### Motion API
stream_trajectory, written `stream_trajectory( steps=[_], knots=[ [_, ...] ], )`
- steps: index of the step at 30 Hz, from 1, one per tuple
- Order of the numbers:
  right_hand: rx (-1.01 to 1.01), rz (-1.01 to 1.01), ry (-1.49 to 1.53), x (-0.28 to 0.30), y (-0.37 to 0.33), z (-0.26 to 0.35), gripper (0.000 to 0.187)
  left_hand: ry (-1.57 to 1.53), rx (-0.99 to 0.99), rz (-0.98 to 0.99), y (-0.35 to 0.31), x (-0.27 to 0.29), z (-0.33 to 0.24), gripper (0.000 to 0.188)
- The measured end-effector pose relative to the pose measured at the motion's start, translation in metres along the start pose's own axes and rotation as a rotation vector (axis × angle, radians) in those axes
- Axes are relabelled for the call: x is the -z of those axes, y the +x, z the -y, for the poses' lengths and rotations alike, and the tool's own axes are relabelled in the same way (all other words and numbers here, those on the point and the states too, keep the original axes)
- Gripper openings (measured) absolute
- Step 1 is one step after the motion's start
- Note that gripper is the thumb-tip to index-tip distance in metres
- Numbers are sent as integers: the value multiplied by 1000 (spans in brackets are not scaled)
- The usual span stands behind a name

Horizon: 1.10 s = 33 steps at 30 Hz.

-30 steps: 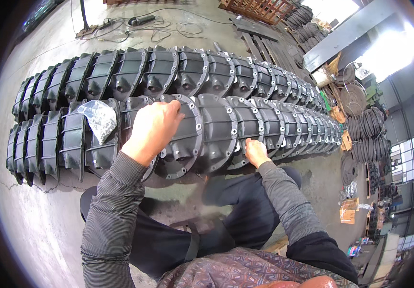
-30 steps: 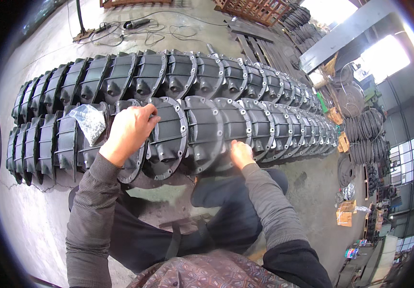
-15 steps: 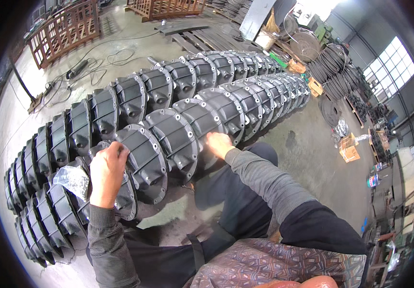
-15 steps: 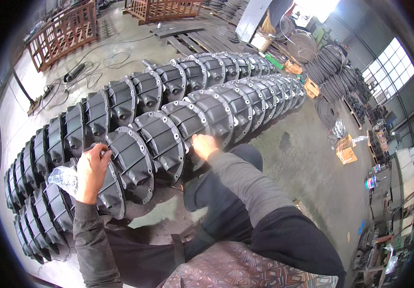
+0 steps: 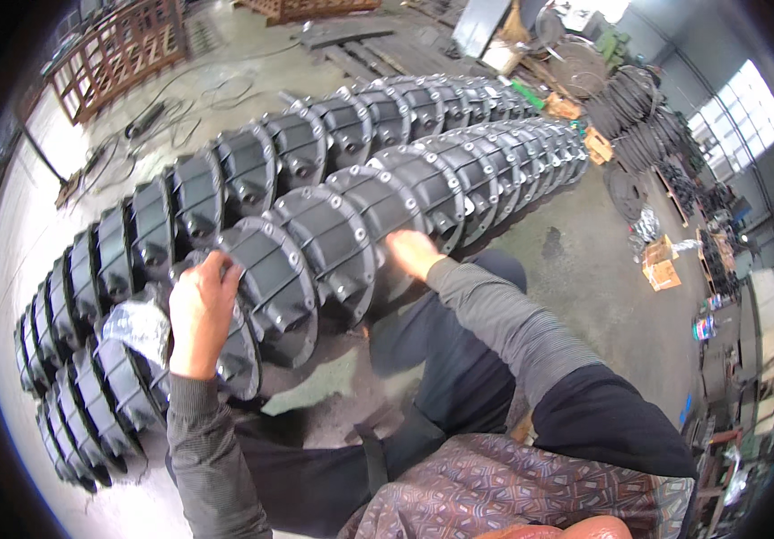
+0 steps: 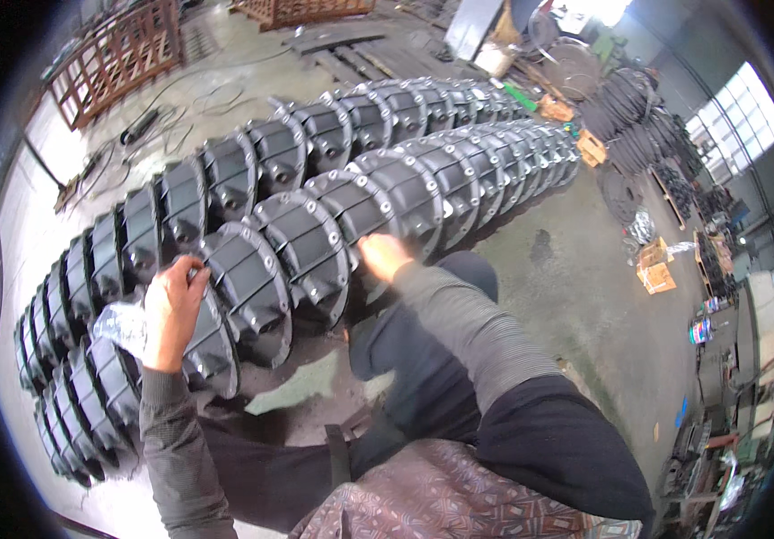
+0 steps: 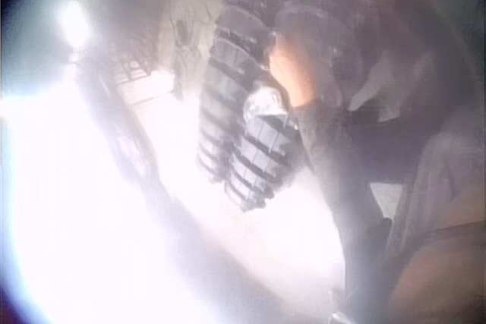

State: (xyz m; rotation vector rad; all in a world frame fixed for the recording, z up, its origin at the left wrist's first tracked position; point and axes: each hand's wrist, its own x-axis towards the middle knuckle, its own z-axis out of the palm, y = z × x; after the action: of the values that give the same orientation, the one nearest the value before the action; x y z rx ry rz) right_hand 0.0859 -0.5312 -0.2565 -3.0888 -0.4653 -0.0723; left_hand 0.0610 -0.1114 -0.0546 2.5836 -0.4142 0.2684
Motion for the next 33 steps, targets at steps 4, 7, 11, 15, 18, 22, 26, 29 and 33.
stream_trajectory(
  steps=[4,7,11,15,18,22,26,29,33],
  knots=[
    [46,-69,-53,-2,3,0,10,18,-44,-32,-2,-5,11,19],
    [37,-36,100,4,1,-5,16,41,-77,-64,-3,-6,17,22],
    [51,5,90,5,3,-8,8,2,-89,-96,-3,-5,18,22],
    [10,77,-94,-1,8,-11,13,30,-120,-122,-3,-6,14,22],
    [-6,46,-73,-2,8,-10,11,51,-117,-110,-3,-6,14,23],
    [-18,67,-153,0,7,-7,16,68,-107,-117,-5,-6,16,24],
    [-34,114,-219,2,8,-3,28,55,-125,-117,-4,-8,16,24],
    [-81,163,-245,5,8,-1,38,53,-98,-91,-4,-9,16,23],
    [-74,97,-138,9,6,-1,33,64,-169,-189,-4,-12,18,21]
  ],
)
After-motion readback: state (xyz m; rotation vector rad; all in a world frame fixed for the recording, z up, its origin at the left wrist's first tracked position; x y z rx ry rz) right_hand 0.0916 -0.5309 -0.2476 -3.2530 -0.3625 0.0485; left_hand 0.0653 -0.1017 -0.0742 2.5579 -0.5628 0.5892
